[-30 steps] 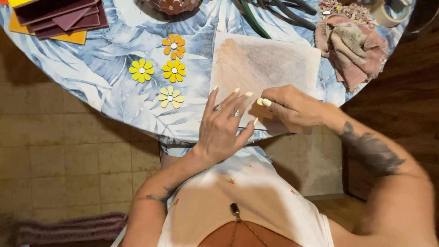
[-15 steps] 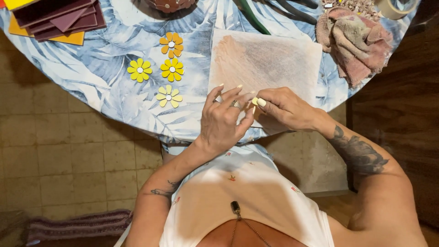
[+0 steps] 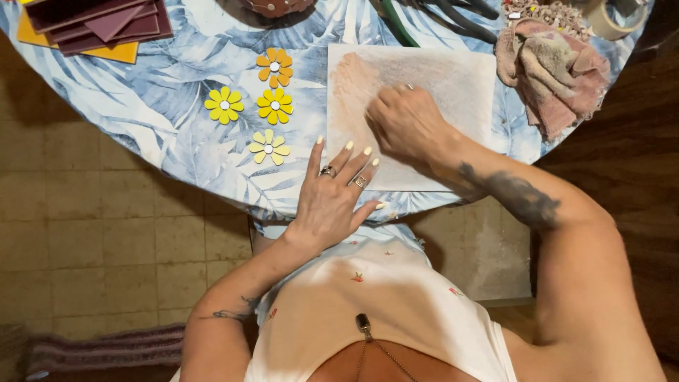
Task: Sanding the edges of small flower-shaped mosaic tiles against a sheet of sandpaper on a table.
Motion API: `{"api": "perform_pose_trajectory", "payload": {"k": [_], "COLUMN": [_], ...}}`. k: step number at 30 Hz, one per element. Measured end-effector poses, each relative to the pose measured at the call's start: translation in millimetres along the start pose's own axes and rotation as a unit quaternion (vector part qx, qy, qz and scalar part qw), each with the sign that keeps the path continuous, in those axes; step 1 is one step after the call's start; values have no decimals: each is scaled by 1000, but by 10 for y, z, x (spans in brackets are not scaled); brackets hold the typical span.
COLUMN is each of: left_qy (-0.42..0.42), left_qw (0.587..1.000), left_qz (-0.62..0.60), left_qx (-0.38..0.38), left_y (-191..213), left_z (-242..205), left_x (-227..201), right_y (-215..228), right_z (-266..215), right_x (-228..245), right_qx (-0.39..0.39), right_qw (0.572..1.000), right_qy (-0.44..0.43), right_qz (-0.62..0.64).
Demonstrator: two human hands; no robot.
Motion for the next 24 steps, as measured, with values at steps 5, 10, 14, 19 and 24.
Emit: {"api": "perform_pose_trajectory", "payload": {"k": [5, 10, 14, 19, 24], "left_qy": [-12, 5, 6, 1, 18], "left_qw": [996, 1000, 999, 998, 994], "left_qz": [80, 6, -11, -9, -70], "left_qx": [30, 22, 44, 68, -80], "left_y": [9, -66, -26, 33, 94], "left_z": [-19, -43, -38, -4, 87], "left_x": [14, 57, 64, 54, 29], "right_y": [-67, 534, 437, 724, 664], "right_z": [373, -58, -487, -524, -517], "right_x": [-63, 102, -105, -370, -60], "right_qx": [183, 154, 328, 367, 286], "right_qw": [979, 975, 930, 925, 861], "right_qy": [1, 147, 165, 101, -103], "right_qz": [91, 57, 29, 15, 407]}}
Point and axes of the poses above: each hand's wrist, its own z-axis towards the middle knuckle, its own y-axis out of the back of the hand, x = y × z, the point moved 4 cm from there along z, towards the middle knuckle, and after that the axes turned 4 degrees about -y, right-handed, at the moved point
